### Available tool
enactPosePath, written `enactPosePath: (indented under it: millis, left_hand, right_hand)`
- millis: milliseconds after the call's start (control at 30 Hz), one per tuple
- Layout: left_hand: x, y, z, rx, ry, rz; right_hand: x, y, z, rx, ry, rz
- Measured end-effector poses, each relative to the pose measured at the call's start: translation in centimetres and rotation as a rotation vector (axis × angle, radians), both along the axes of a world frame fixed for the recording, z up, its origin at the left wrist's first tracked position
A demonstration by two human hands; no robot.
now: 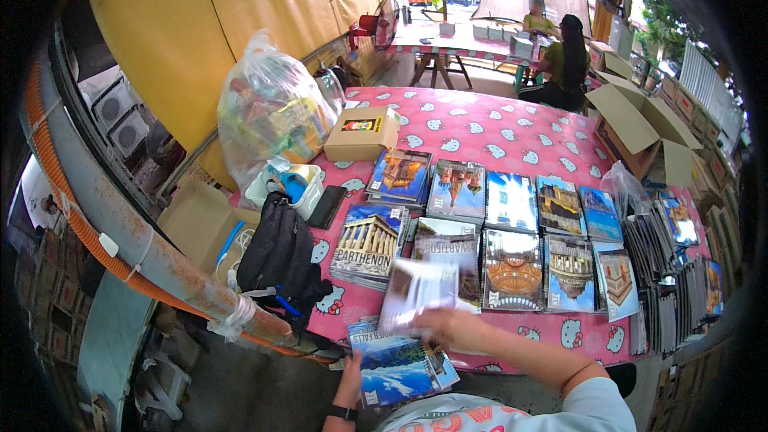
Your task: The person sorts a collection of spiral notebooks by matching the covers and stacking them together.
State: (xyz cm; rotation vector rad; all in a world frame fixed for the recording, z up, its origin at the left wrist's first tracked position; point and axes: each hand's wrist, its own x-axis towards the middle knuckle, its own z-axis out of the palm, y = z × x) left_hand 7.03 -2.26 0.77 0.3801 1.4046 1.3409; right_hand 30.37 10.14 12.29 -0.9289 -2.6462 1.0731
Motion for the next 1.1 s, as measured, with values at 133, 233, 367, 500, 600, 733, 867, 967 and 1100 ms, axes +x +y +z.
enactPosePath:
  millis: [133, 233, 367, 500, 600, 733, 867, 967, 1100]
  left_hand:
    - [-2.2, 0.6, -0.7, -0.030, -0.631, -0.291]
    - [-1.2, 0.1, 0.6, -0.120, 0.030, -0.294]
    - [-0.5, -0.9, 1.3, -0.085, -0.102, -0.163]
    - [-0.7, -1.8, -1.3, -0.044, -0.198, -0.011]
    - [0.0, -0.9, -1.7, -0.011, -0.166, 0.002]
    - [-0.4, 0.7, 2.1, 0.001, -0.435, 0.024]
    - [-2.2, 1.6, 1.3, -0.091, -0.505, -0.204]
    - [-2.1, 0.7, -0.7, -0.128, -0.144, -0.169]
    - [-0.9, -0.2, 0.0, -0.084, -0.117, -0.074]
  right_hand:
    - [-0.7, 3.0, 0.7, -0.155, 0.039, 0.365]
    - [1.0, 16.3, -3.0, 0.027, 0.335, -0.324]
    - [5.3, 25.6, -6.8, 0.577, -0.432, -0.576]
    - [5.3, 25.3, -6.6, 0.828, -0.505, -0.383]
    - [5.5, 23.3, -2.0, 0.737, -0.209, -0.405]
    - [1.4, 12.8, 5.5, 0.056, 0.144, 0.055]
    - [1.5, 9.8, -3.9, 0.588, -0.250, -0.061]
    - [2.9, 10.2, -4.9, 0.447, -0.442, -0.192]
    - [1.9, 13.3, -2.1, 0.325, -0.594, -0.335]
